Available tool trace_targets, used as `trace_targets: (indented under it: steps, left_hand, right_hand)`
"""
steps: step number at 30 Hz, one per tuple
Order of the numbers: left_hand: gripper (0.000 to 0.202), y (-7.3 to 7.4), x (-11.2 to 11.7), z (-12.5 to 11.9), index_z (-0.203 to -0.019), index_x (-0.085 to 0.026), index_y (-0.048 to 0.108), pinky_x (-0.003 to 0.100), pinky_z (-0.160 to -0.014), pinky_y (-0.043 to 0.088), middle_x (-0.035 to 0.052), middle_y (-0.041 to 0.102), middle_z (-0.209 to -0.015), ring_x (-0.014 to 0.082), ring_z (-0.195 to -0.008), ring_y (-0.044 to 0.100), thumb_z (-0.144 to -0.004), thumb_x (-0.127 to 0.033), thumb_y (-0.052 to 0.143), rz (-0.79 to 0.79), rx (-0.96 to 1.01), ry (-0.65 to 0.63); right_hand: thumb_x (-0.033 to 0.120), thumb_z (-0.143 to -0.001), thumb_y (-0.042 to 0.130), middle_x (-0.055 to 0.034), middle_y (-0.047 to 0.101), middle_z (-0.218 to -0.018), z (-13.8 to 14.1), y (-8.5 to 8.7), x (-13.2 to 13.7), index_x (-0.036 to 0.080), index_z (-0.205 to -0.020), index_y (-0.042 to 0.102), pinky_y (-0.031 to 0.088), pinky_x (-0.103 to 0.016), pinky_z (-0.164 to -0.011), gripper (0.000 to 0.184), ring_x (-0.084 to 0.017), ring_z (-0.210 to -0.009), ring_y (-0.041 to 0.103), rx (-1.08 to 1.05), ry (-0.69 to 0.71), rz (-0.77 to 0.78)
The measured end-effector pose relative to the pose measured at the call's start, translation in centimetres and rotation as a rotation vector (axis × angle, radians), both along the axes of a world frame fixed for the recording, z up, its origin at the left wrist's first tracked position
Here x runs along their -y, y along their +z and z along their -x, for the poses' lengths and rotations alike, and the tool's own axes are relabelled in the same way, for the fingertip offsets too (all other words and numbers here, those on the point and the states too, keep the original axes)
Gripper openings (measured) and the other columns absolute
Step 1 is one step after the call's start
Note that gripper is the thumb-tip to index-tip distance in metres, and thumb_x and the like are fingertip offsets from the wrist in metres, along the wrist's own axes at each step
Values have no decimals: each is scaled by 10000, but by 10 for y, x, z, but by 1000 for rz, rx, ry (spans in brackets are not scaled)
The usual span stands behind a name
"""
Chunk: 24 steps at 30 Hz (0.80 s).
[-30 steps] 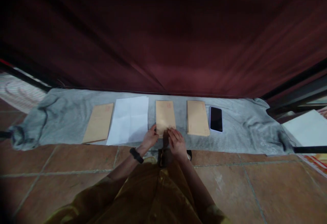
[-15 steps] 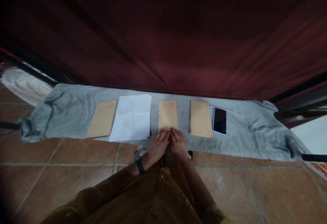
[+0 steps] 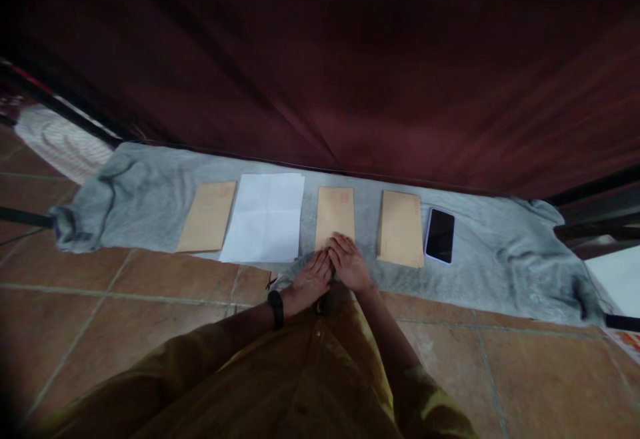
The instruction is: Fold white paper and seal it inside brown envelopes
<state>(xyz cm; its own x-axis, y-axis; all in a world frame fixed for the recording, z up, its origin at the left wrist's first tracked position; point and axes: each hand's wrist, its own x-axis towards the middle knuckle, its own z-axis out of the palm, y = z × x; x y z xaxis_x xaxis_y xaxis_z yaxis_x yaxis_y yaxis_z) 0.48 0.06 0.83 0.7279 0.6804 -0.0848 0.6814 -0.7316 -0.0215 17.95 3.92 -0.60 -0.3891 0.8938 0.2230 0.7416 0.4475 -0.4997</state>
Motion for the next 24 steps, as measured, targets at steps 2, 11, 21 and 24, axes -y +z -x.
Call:
trace_targets:
  steps: [2, 11, 21, 24]
  left_hand:
    - [583, 2, 0, 0, -1456, 4, 456, 509, -1237, 272, 267, 479, -1510, 312, -1477, 383, -992, -349, 472, -21, -19, -6]
    - [734, 0, -2, 3, -1542, 0, 316, 483, -1254, 236, 267, 291, -1622, 321, -1523, 281, -963, -408, 508, -49, -3, -8]
    - [827, 1, -3, 5, -1569, -34, 226, 482, -1252, 209, 267, 238, -1640, 331, -1541, 223, -936, -419, 595, 53, 149, 23]
    - [837, 0, -3, 7, -1555, -18, 260, 471, -1249, 212, 268, 253, -1635, 341, -1536, 234, -932, -466, 595, 44, 164, 11]
  right_hand:
    - [303, -1062, 334, -121, 526, -1515, 2, 1, -10, 159, -1420, 569, 362, -464, -1229, 452, -215, -1440, 445, 30, 7, 3]
    - [255, -1046, 353, -112, 495, -1543, 5, -1, -61, 149, -1450, 532, 328, -419, -1237, 454, -203, -1449, 429, 122, -9, -26]
    - [254, -1028, 372, -115, 484, -1551, 16, 1, -100, 146, -1479, 492, 331, -452, -1225, 479, -211, -1459, 412, 134, -121, -57]
    - [241, -1026, 376, -117, 512, -1529, 17, 5, -97, 147, -1453, 522, 341, -456, -1221, 461, -210, -1449, 427, 140, -123, -48]
